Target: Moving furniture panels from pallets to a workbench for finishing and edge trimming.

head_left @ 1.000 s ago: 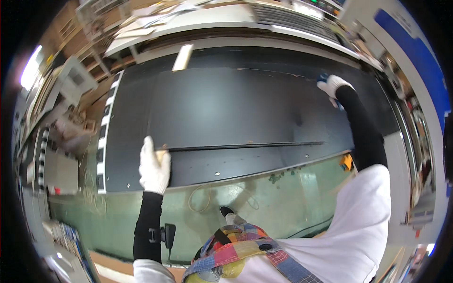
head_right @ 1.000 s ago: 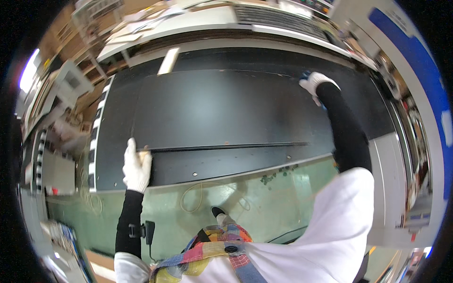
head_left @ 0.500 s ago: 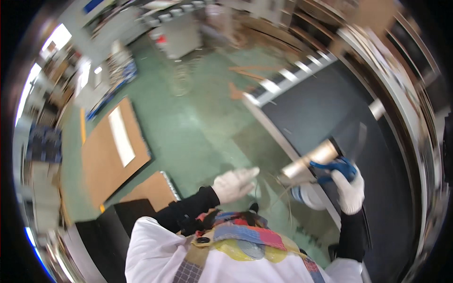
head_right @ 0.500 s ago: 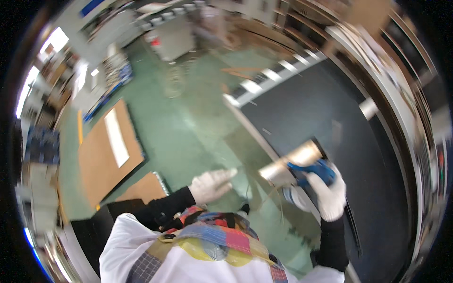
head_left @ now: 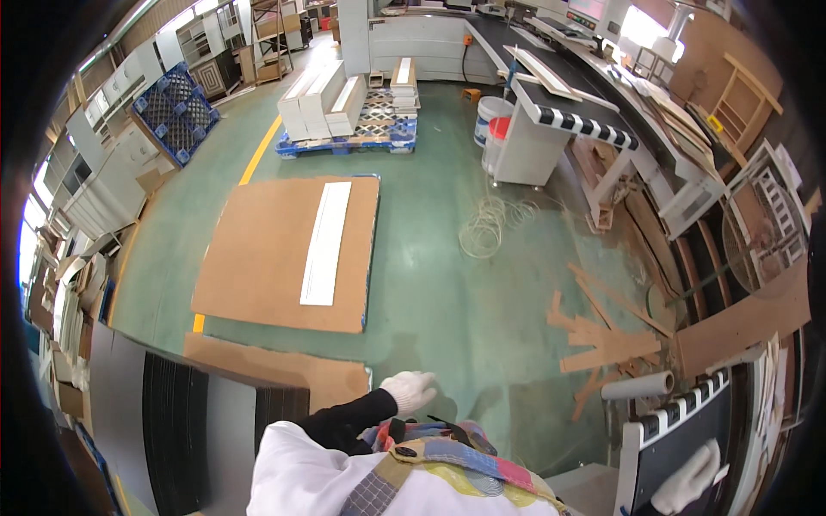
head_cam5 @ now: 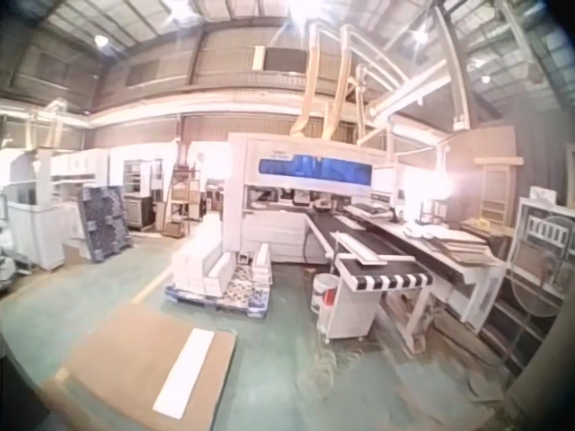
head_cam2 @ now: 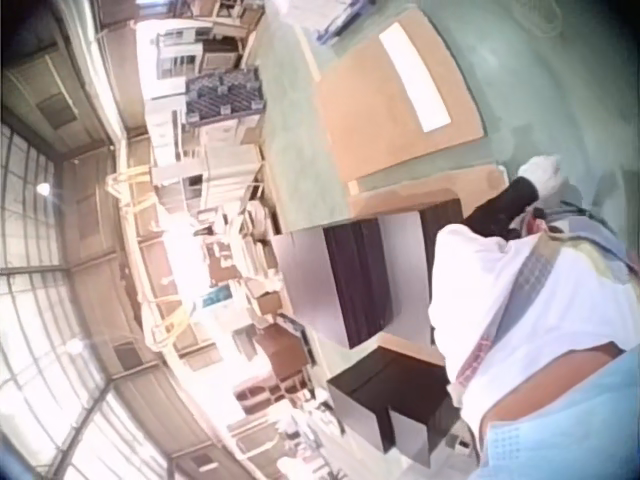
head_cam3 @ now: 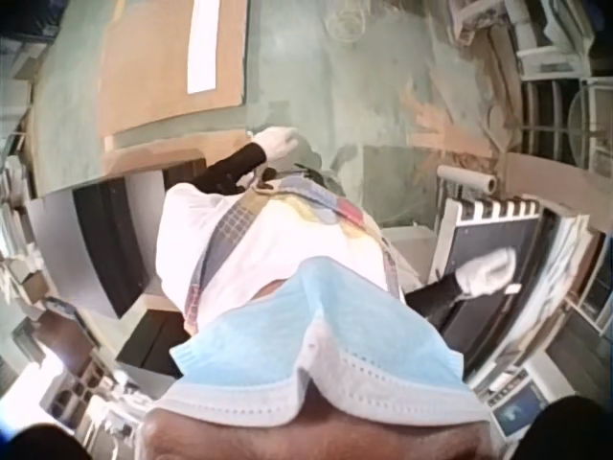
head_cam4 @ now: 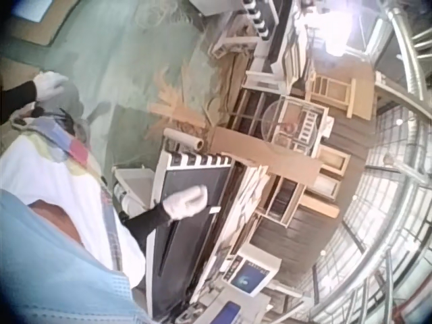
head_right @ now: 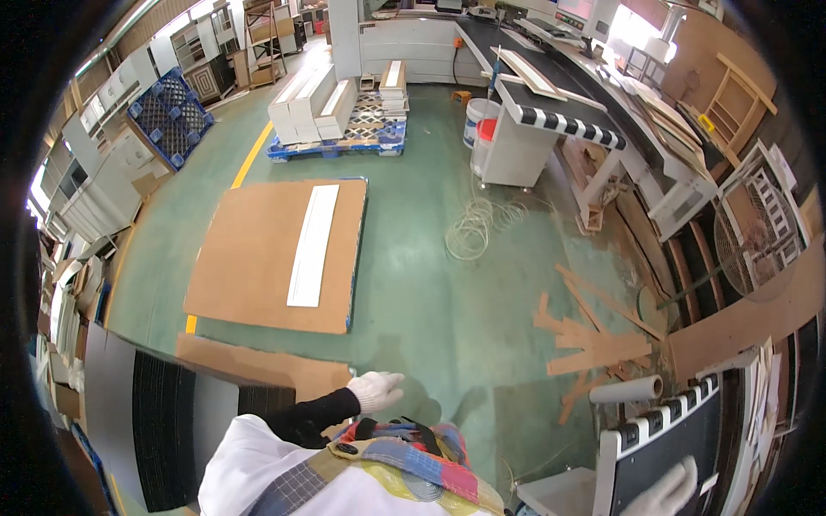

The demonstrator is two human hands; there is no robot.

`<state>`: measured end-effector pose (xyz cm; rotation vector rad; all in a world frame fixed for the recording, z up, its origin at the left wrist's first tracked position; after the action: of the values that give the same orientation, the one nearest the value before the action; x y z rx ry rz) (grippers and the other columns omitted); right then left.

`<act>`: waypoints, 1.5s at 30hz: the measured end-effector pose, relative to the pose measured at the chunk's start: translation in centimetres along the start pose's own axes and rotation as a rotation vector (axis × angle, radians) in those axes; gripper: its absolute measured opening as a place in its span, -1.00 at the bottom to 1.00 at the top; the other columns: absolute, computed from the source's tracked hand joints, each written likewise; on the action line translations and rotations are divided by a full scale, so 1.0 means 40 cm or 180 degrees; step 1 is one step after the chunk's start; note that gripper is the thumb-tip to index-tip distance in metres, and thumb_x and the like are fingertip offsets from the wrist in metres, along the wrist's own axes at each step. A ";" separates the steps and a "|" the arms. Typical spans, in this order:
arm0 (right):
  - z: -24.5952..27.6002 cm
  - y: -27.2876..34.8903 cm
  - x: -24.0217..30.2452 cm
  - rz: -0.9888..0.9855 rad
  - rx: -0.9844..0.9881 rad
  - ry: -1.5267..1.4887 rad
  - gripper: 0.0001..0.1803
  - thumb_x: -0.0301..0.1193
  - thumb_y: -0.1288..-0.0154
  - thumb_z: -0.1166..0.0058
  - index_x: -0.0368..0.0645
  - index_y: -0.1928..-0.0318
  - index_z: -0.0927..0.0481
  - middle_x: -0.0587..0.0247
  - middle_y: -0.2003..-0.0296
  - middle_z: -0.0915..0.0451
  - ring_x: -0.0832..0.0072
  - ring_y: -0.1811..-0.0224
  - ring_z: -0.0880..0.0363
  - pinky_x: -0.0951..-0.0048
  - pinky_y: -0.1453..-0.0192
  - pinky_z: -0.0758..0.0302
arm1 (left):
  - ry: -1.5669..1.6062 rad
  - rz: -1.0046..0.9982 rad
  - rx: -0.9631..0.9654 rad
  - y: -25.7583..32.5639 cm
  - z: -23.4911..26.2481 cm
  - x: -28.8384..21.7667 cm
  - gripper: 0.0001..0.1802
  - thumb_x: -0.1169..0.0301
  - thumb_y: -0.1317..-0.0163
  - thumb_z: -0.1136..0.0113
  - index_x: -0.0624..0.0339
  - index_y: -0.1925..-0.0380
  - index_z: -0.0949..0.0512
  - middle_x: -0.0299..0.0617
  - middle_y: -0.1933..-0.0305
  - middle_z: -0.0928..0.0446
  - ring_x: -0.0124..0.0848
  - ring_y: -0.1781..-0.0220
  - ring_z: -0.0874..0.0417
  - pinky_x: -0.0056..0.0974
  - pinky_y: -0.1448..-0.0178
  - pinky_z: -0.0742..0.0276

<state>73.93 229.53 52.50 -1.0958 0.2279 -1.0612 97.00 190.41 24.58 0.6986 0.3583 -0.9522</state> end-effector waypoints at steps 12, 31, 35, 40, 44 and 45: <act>-0.989 -0.090 0.300 -0.0335 0.1955 -0.0974 -0.77 -0.44 -0.27 -0.06 -0.35 0.14 -0.57 0.10 0.24 -0.60 0.37 0.21 -0.56 0.40 0.05 -0.47 | 0.0464 0.0093 0.0091 -0.697 0.412 0.266 -0.49 0.07 -0.25 0.02 0.08 -0.11 -0.48 0.04 -0.07 -0.54 -0.01 -0.10 -0.55 -0.08 -0.17 -0.47; -2.495 -0.354 1.679 0.2838 0.5150 -0.2245 -0.69 -0.21 -0.30 0.01 -0.16 0.12 -0.56 0.00 0.21 -0.61 0.08 0.11 -0.58 0.17 0.01 -0.49 | -0.0793 0.2388 0.1320 -1.172 0.746 1.304 -0.64 0.21 -0.18 -0.10 0.03 0.06 -0.63 -0.07 -0.05 -0.59 -0.10 -0.09 -0.60 -0.06 -0.10 -0.54; -2.731 -0.476 1.799 0.2559 0.5053 -0.2806 -0.70 -0.21 -0.29 0.00 -0.17 0.14 -0.56 -0.01 0.22 -0.61 0.09 0.11 -0.58 0.18 0.00 -0.49 | -0.0831 0.2027 0.0330 -1.611 1.173 1.357 -0.67 0.23 -0.18 0.02 0.10 0.22 -0.66 0.00 0.10 -0.63 -0.07 0.04 -0.65 -0.04 -0.01 -0.58; -3.138 -0.551 1.804 0.1785 0.4734 -0.2176 -0.71 -0.22 -0.27 -0.02 -0.14 0.14 -0.58 0.03 0.24 -0.63 0.08 0.15 -0.60 0.17 0.02 -0.50 | 0.0921 0.2391 -0.1161 -2.166 1.713 1.283 -0.49 0.14 -0.08 -0.06 0.12 -0.02 -0.55 0.10 -0.03 -0.55 -0.01 -0.11 -0.54 -0.06 -0.20 -0.45; -3.461 -0.561 1.858 0.1901 0.5299 -0.2156 -0.69 -0.20 -0.27 0.00 -0.14 0.13 -0.59 -0.01 0.20 -0.62 0.05 0.11 -0.58 0.16 -0.02 -0.49 | 0.1050 0.2148 -0.1136 -2.543 1.819 1.328 -0.52 0.16 -0.08 -0.09 0.08 0.00 -0.57 0.03 0.02 -0.60 -0.04 -0.06 -0.58 -0.07 -0.18 -0.47; -3.557 -0.574 1.897 0.1912 0.5529 -0.2169 -0.67 -0.20 -0.27 0.02 -0.15 0.12 -0.59 -0.02 0.18 -0.62 0.04 0.09 -0.58 0.16 -0.04 -0.48 | 0.1061 0.2044 -0.0891 -2.636 1.842 1.332 -0.52 0.15 -0.08 -0.09 0.08 0.00 -0.57 0.02 0.03 -0.60 -0.04 -0.05 -0.59 -0.07 -0.18 -0.48</act>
<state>11.25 81.48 26.43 0.2877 -0.7751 -0.0357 36.29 66.25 7.58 0.6532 0.5079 -0.1686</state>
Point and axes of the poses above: each hand's wrist, its own y-axis away from the middle knuckle, its own z-axis out of the back of the hand, x = y × z, the point moved 3 cm from there along -y, towards the middle knuckle
